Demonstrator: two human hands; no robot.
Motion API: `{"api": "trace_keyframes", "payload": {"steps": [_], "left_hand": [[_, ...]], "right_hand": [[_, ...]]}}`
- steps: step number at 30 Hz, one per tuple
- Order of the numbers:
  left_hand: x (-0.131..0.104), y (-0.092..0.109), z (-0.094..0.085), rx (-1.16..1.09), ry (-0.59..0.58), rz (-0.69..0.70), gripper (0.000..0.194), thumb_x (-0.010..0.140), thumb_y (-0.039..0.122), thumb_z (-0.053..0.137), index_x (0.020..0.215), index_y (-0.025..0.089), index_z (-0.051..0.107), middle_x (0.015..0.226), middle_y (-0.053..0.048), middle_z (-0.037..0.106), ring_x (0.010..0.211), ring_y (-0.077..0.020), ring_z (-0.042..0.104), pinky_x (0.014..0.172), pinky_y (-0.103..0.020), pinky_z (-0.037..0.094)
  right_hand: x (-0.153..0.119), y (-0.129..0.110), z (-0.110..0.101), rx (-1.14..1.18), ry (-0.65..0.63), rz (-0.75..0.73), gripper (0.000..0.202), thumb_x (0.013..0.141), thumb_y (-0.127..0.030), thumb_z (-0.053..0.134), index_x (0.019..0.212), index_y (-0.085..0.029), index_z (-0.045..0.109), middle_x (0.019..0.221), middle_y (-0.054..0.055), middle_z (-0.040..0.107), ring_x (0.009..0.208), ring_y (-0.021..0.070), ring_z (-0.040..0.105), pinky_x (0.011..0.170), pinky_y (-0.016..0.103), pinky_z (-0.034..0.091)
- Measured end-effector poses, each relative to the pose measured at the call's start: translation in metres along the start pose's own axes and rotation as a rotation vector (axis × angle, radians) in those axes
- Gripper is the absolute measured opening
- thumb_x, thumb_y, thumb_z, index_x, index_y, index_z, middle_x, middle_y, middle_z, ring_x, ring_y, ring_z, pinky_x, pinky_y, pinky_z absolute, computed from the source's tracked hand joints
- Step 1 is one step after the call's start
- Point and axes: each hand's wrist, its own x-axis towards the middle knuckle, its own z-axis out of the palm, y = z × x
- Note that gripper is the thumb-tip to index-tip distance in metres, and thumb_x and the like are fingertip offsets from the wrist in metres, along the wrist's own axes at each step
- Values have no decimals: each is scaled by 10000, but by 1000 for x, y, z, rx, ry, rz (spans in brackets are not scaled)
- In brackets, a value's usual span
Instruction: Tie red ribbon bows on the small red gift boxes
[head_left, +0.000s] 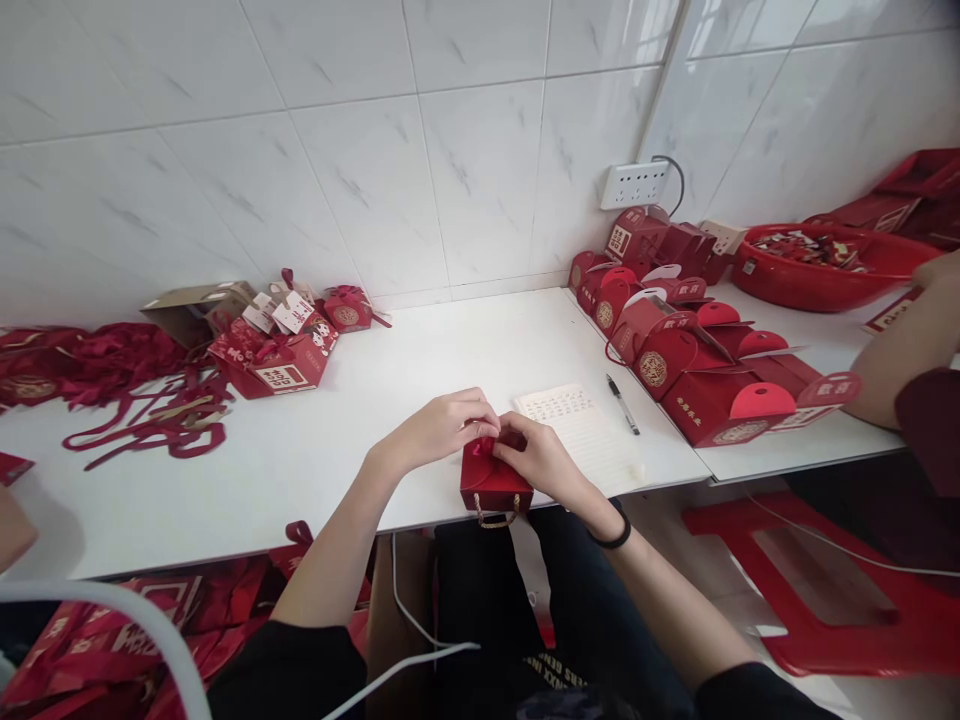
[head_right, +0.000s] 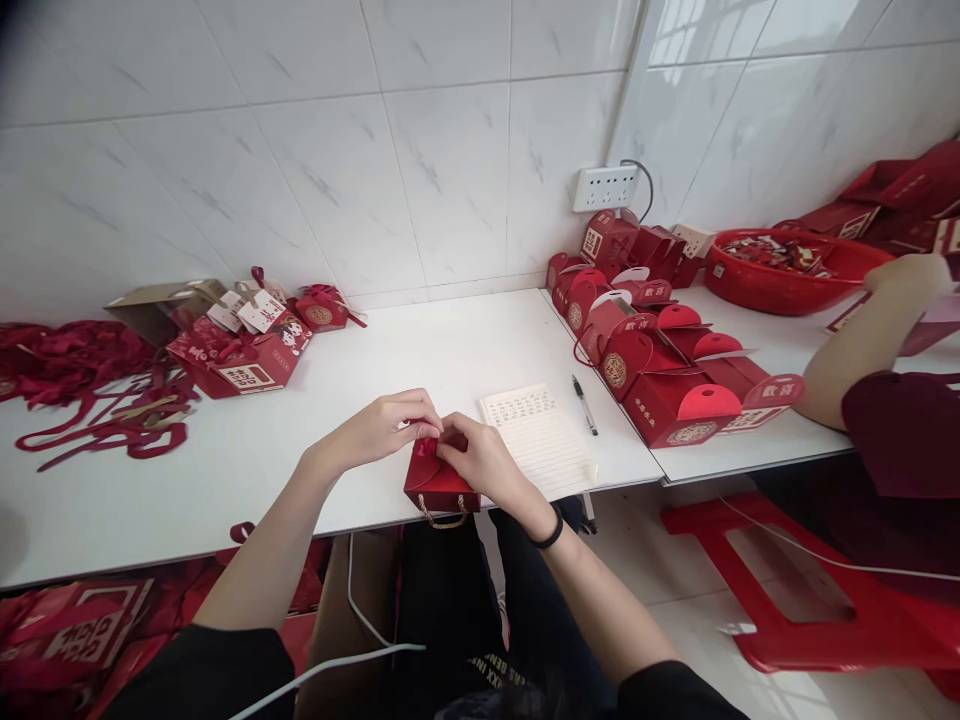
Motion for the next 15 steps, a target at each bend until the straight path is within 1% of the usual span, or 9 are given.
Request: {"api": "trace_keyframes", "payload": {"steps": [2, 5, 7, 9, 11, 15], "left_hand": [[4, -8, 4, -109, 9, -35, 153, 859, 218, 493, 826, 213, 642, 871, 8, 575, 774, -119, 567, 738, -257, 444], [7, -20, 12, -213, 76, -139, 99, 832, 263, 527, 858, 216, 609, 850, 14, 604, 801, -140, 572, 734, -271, 453], [6, -27, 18, -254, 118, -209, 91, 821, 284, 534, 853, 209, 573, 802, 23, 605, 757, -139, 566, 699, -272, 457], [4, -32, 25, -260, 139, -242, 92, 821, 287, 525, 815, 200, 555, 758, 26, 596, 700, -130, 549, 667, -267, 452], [0, -35, 32, -239, 167, -232, 100, 821, 270, 512, 783, 192, 561, 769, 13, 594, 703, -131, 542, 671, -270, 451], [-12, -34, 41, -213, 247, -112, 80, 794, 208, 512, 790, 183, 588, 888, -27, 588, 831, -153, 555, 770, -299, 466]], "right_hand": [[0, 1, 0, 64, 4, 27, 148, 756, -187, 548, 895, -219, 511, 775, -31, 655, 725, 151, 606, 689, 276, 449], [-1, 4, 1, 128, 32, 65, 264, 733, -196, 563, 963, -229, 438, 736, -47, 651, 710, 158, 611, 681, 286, 453], [-2, 5, 2, 184, 56, 80, 309, 728, -213, 573, 987, -232, 405, 729, -47, 648, 687, 160, 610, 648, 284, 457], [-2, 6, 3, 207, 81, 84, 293, 729, -227, 586, 959, -230, 404, 723, -43, 643, 666, 156, 605, 629, 279, 458], [-2, 7, 4, 184, 104, 67, 231, 732, -233, 592, 896, -220, 430, 733, -30, 638, 675, 151, 603, 641, 278, 457], [-1, 8, 6, 138, 129, 22, 125, 747, -257, 581, 805, -203, 484, 757, -2, 617, 684, 146, 589, 639, 274, 461]]}}
